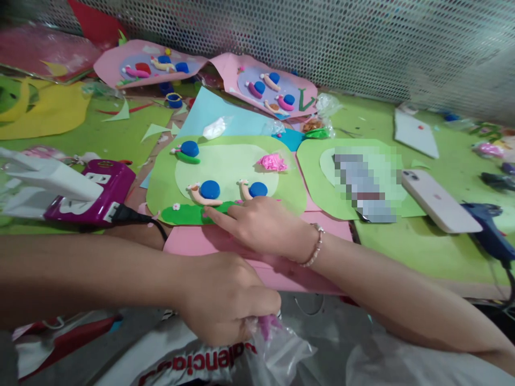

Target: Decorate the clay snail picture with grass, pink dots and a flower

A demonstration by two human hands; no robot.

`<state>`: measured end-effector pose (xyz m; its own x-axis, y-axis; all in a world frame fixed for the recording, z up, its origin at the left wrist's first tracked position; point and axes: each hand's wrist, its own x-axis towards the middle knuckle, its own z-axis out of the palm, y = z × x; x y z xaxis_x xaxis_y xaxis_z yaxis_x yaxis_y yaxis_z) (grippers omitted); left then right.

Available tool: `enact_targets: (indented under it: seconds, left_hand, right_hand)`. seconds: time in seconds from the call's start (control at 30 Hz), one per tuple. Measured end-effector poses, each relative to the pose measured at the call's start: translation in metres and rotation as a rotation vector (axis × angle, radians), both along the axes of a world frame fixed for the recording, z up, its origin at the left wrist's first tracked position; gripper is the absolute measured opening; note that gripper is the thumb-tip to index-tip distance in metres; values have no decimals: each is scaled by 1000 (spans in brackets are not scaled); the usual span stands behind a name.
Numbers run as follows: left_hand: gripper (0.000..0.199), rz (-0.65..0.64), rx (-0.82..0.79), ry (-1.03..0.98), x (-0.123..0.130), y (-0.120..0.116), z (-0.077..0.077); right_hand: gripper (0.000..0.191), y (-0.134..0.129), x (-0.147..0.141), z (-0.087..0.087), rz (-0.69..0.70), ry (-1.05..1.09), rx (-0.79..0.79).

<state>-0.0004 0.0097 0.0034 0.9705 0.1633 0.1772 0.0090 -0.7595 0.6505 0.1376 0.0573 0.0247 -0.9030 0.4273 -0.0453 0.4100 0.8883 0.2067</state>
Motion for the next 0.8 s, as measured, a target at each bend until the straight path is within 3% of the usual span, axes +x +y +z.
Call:
enact_targets:
  seconds: [0.4,0.57,0.8]
  left_hand:
    - [13,15,20,-50,-1,1,-1]
    - [11,20,8,-94,-1,0,0]
    - [15,11,-17,-42,0,-1,-1]
  right_hand:
    - [46,-2,0,3,20,-60,59]
    - [44,1,10,6,7,95,160]
    - [43,-1,4,1,102,-14,-3]
